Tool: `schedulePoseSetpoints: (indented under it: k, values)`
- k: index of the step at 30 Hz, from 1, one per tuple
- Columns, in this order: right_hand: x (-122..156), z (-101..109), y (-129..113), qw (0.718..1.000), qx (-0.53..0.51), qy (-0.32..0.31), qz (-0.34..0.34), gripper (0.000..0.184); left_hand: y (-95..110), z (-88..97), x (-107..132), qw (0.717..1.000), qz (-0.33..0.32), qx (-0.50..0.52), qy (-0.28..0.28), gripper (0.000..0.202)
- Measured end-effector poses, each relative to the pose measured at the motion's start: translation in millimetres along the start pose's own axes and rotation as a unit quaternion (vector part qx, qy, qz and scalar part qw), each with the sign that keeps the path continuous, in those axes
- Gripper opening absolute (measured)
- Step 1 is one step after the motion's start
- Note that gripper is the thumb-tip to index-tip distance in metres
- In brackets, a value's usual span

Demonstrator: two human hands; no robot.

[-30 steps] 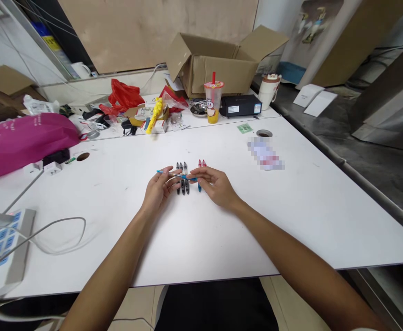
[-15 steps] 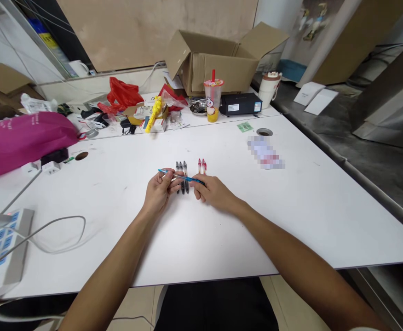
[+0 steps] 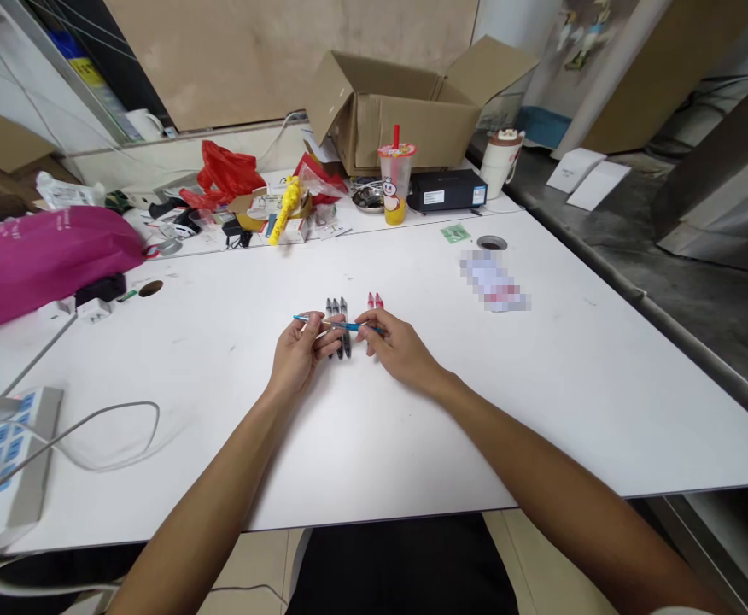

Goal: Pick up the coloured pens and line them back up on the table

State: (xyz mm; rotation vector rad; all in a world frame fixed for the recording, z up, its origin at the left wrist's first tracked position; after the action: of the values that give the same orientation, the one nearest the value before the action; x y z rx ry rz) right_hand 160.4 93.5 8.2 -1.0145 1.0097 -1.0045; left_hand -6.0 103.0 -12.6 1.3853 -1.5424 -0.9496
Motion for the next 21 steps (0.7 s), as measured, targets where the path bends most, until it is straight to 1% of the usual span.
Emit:
schedulePoseSetpoints:
  k: [2,3,6,9,12,15,19,21]
  values:
    - [0,5,-1,0.999,0.006,0.029,0.016,0.030,0,0.3,0,1.000,0.001,0.002,0.002,0.042]
    - [-1,6,0,0.999,0.006,0.031,0.013,0.032,0,0.3,0,1.000,0.002,0.003,0.004,0.041]
    - [-1,5,2,1.000,0.004,0.023,0.000,0.031,-1,0.1,0,1.000,0.006,0.006,0.009,0.040]
    - [-1,9,-4,0.999,0.010,0.039,0.022,0.034,-1,-0.2,0,1.000,0.008,0.008,0.011,0.037]
    - [-1,7,-4,0.999,0.012,0.028,0.019,0.033,-1,0.8,0,1.000,0.008,0.006,0.015,0.035]
    - [-1,8,-5,0.999,0.019,0.033,0.027,0.039,-2,2.2,-1,1.000,0.008,0.003,0.020,0.035]
    - [-2,9,-1,0.999,0.031,0.040,0.005,0.031,-2,2.8,1,0.999,0.013,0.004,0.029,0.031]
    - [-1,14,-6,0.997,0.045,0.062,0.020,0.026,0,3.8,1,0.999,0.013,0.007,0.041,0.028]
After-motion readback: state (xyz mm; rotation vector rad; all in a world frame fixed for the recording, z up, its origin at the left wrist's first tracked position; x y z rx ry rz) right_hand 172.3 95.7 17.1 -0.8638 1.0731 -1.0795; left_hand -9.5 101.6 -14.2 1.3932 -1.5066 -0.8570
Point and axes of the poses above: each hand's wrist, its own x-axis away from the middle knuckle, its own z-axis out of the back of the hand, y = z × x, the point moved 10 cm from there along -x, towards the middle knuckle, and after that the axes turned 1 degree about -z, right-handed, at the moved point
